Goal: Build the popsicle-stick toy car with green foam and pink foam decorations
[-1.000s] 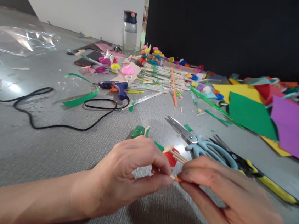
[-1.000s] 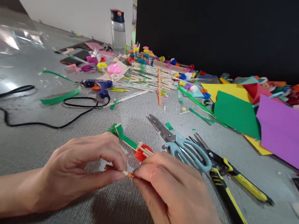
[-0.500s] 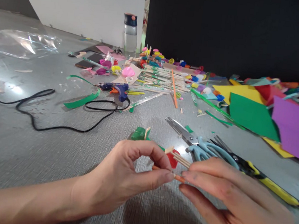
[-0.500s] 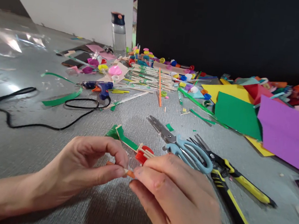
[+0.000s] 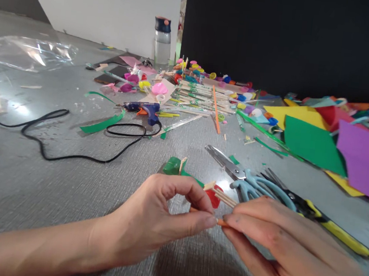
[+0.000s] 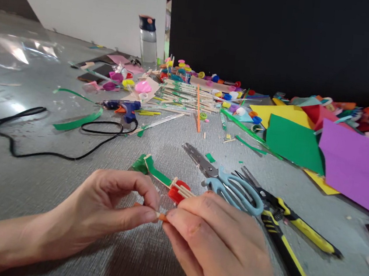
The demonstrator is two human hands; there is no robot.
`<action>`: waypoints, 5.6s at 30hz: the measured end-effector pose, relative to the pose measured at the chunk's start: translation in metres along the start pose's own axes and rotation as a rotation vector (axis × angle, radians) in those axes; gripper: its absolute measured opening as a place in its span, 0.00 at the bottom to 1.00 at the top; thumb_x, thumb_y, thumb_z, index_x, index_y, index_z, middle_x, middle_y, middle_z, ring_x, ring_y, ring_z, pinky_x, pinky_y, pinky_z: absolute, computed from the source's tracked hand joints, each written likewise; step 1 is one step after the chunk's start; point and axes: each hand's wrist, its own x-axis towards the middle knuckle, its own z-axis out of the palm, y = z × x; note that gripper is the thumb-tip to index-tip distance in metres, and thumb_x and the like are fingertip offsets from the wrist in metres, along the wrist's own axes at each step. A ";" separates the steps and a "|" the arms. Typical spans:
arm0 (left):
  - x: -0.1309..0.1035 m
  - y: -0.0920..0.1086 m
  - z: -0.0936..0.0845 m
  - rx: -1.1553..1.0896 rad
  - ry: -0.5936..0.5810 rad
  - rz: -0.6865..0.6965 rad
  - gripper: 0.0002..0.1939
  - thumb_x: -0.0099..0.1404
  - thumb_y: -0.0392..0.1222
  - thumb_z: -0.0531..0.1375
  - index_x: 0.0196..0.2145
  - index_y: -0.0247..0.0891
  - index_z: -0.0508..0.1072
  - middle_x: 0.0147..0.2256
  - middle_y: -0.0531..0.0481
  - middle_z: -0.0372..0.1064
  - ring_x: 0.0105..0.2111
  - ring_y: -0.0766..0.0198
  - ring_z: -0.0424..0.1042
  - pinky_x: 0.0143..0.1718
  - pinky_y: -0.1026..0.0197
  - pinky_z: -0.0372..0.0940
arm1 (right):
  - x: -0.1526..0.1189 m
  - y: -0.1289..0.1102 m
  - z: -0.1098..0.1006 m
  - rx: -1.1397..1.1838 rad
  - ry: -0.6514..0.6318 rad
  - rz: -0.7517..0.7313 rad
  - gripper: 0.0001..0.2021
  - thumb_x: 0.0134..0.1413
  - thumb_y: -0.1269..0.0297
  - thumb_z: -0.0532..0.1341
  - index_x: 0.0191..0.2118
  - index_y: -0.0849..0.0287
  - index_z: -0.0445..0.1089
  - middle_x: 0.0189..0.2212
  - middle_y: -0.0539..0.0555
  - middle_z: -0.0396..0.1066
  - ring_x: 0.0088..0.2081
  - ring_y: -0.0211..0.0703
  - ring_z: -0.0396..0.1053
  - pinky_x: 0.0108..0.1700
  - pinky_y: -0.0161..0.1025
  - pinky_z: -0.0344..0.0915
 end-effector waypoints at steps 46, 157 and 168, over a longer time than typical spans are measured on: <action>0.000 0.000 0.001 -0.324 -0.076 0.015 0.09 0.59 0.41 0.70 0.37 0.38 0.78 0.36 0.50 0.75 0.38 0.63 0.70 0.45 0.59 0.62 | -0.002 -0.007 0.013 0.447 0.034 0.270 0.06 0.68 0.72 0.57 0.41 0.53 0.68 0.37 0.49 0.70 0.38 0.38 0.72 0.39 0.33 0.72; 0.045 -0.001 -0.061 -0.485 0.606 0.202 0.08 0.59 0.39 0.66 0.27 0.36 0.70 0.29 0.52 0.71 0.32 0.67 0.67 0.40 0.62 0.57 | 0.081 0.084 0.012 0.121 -0.184 0.515 0.19 0.61 0.46 0.63 0.50 0.51 0.72 0.50 0.55 0.74 0.49 0.57 0.72 0.54 0.56 0.67; 0.048 0.018 -0.101 -0.534 0.892 0.570 0.08 0.58 0.39 0.68 0.31 0.38 0.72 0.29 0.56 0.68 0.29 0.70 0.66 0.34 0.66 0.60 | 0.231 0.066 0.139 0.204 -0.588 0.804 0.11 0.69 0.58 0.62 0.48 0.62 0.71 0.42 0.54 0.73 0.37 0.42 0.74 0.38 0.42 0.75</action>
